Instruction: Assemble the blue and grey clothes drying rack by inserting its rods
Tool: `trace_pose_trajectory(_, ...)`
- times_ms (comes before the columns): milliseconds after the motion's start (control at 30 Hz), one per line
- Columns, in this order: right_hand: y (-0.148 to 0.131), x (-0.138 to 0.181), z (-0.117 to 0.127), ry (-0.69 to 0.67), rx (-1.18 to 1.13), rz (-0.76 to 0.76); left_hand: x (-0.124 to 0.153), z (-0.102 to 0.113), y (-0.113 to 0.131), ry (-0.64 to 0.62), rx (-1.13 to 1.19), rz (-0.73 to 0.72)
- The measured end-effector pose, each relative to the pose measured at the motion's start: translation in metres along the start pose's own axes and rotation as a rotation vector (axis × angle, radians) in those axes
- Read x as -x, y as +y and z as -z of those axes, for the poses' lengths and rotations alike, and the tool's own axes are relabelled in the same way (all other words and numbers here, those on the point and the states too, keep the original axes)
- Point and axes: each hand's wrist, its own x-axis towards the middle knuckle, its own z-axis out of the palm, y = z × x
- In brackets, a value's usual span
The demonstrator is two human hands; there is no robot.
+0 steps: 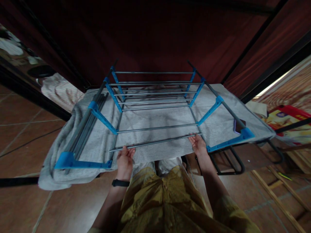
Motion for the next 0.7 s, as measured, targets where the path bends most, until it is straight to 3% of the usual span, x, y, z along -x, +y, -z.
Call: trace_pose_trajectory(700, -0.022, -0.027, -0.041, -0.04, 0.002, 0.027, 0.0, -0.005, 0.0, 0.007, -0.039, 0.022)
